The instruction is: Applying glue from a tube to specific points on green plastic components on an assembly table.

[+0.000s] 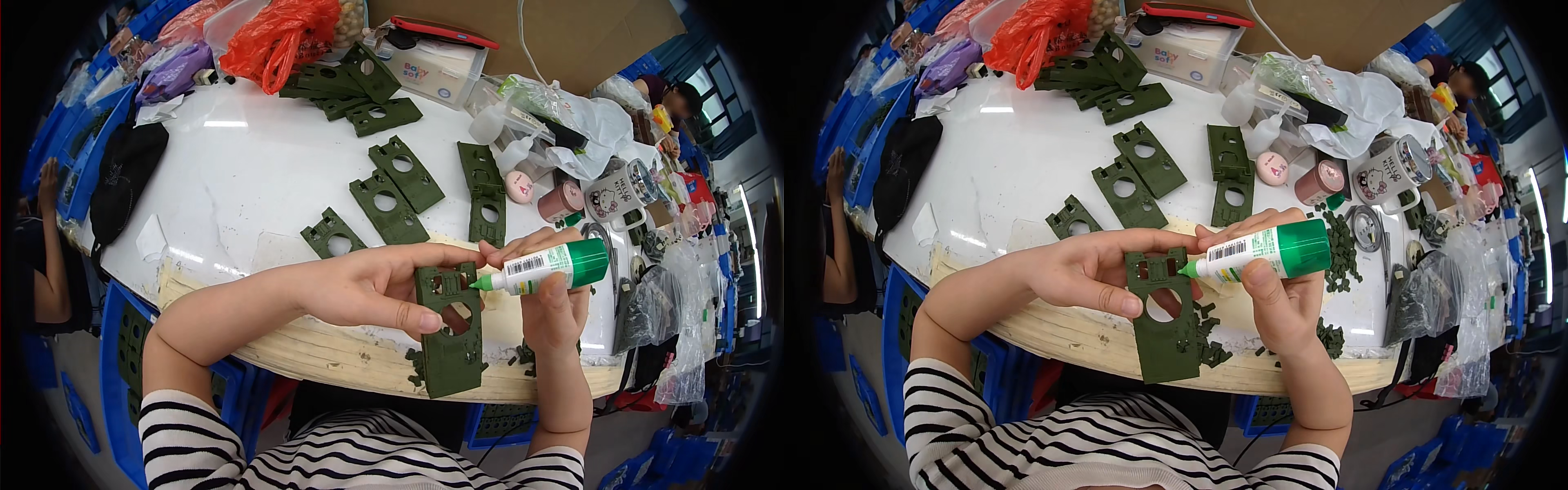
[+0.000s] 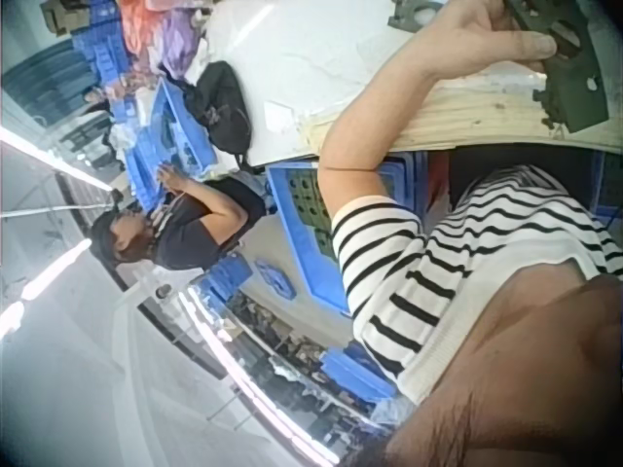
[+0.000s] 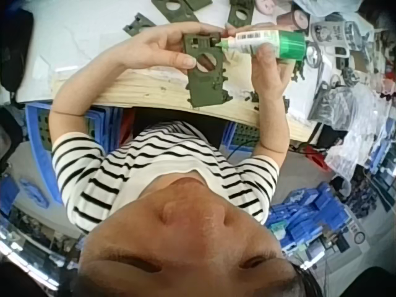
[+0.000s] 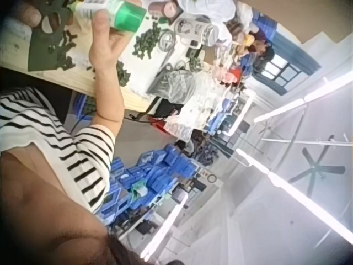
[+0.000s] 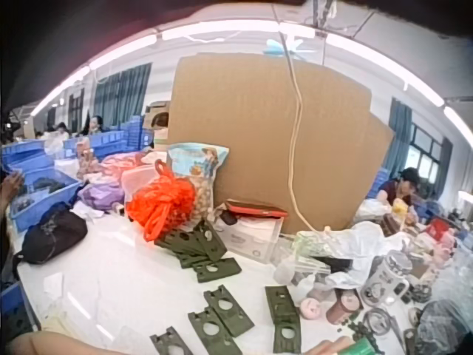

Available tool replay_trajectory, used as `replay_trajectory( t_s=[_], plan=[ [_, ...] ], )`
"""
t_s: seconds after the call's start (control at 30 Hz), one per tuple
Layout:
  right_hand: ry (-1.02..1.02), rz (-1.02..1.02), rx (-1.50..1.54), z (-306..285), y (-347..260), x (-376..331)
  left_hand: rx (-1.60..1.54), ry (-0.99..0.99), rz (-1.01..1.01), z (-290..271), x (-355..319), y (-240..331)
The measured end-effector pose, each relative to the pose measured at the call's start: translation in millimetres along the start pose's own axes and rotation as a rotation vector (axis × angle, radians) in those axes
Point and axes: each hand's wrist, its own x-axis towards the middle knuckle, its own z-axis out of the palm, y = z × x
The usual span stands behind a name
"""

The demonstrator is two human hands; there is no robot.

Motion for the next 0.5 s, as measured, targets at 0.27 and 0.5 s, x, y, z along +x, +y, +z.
replay_trajectory(
  t_s=[0.27,0.5],
  plan=[
    [0.013,0.007,0.062,-1.6,0.4,0.5,0.005,0.009,-0.004,2.7,1.5,5.0],
    [0.12,0.076,0.235,-5.2,0.4,-0.4,0.126,-0.035,0.052,-22.3,-10.5,36.7]
  ],
)
